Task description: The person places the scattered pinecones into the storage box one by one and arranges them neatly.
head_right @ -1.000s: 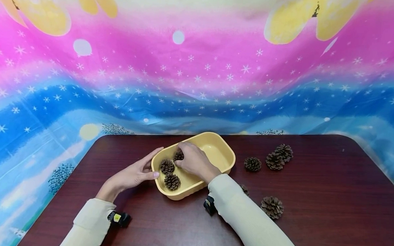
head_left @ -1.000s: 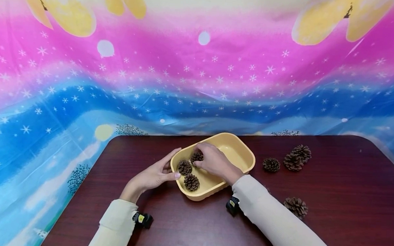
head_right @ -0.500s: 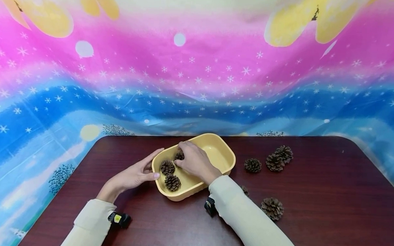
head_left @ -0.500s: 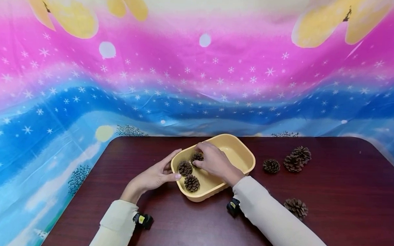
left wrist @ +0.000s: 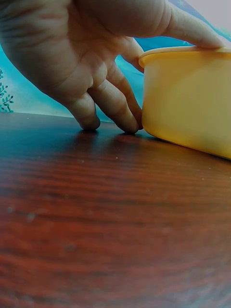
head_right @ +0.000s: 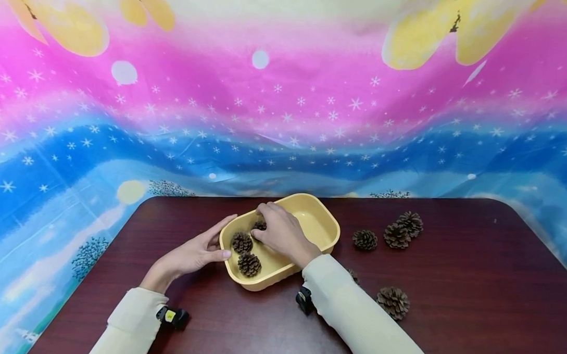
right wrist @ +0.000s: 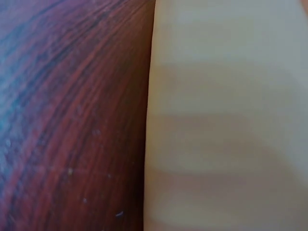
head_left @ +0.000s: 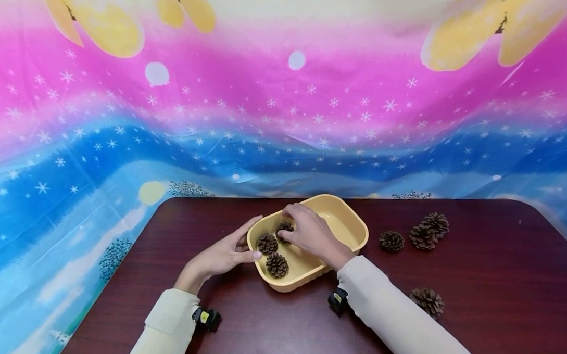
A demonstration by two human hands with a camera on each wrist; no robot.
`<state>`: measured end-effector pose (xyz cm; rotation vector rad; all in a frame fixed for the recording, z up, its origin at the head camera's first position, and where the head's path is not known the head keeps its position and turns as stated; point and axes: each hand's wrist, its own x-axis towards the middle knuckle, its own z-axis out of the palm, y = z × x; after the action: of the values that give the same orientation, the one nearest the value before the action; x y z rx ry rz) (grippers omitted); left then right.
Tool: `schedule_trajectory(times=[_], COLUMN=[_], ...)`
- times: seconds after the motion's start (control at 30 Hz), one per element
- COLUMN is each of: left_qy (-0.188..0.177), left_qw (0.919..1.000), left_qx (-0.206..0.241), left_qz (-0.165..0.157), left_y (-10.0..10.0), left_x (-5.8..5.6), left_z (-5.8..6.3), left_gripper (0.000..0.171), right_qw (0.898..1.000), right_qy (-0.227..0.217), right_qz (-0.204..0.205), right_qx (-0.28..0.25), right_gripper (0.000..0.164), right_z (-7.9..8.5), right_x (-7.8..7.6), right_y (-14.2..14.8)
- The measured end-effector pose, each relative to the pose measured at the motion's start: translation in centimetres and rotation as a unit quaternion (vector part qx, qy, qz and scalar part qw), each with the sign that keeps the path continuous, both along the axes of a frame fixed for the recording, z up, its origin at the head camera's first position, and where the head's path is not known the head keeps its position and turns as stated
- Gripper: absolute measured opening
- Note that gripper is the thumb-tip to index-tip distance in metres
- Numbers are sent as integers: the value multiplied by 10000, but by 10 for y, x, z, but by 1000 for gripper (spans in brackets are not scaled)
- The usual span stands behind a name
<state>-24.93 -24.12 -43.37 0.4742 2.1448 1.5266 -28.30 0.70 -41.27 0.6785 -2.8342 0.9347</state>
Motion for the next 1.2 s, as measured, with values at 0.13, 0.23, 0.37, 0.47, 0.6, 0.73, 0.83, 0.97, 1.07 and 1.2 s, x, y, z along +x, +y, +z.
schedule_trajectory(times=[0.13, 0.23, 0.37, 0.47, 0.6, 0.73, 0.83, 0.97, 1.07, 1.2], left_qy=[32, 45, 74, 110, 117, 74, 66, 69, 73, 66], left_qw=[10000, 10000, 9999, 9999, 9999, 10000, 10000, 10000, 10000, 10000], left_qx=[-24, -47, -87, -100, -85, -44, -17, -4, -12, -10], left_qz=[-14, -14, -8, -27, -31, -27, -47, -54, -50, -37], left_y=[0, 0, 0, 1, 0, 0, 0, 0, 0, 0], left_x=[1, 1, 1, 0, 0, 0, 0, 0, 0, -1], left_z=[0, 1, 1, 0, 0, -1, -1, 0, 0, 0], left_gripper=[93, 93, 93, 93, 93, 92, 92, 92, 93, 94], right_qw=[10000, 9999, 9997, 9994, 9988, 9986, 9984, 9979, 9977, 9975], right_qy=[67, 122, 221, 337, 480, 528, 563, 641, 672, 697], right_qz=[17, 7, 29, 65, 63, 48, 69, 113, 106, 76], right_qx=[-34, -34, -28, -17, 16, 26, 11, 15, 22, 9], right_gripper=[37, 37, 37, 37, 38, 39, 40, 40, 41, 42], right_z=[2, 3, 5, 7, 10, 13, 16, 19, 22, 26], right_x=[3, 5, 7, 8, 11, 14, 16, 19, 22, 27], right_y=[1, 2, 3, 4, 5, 7, 8, 9, 10, 12])
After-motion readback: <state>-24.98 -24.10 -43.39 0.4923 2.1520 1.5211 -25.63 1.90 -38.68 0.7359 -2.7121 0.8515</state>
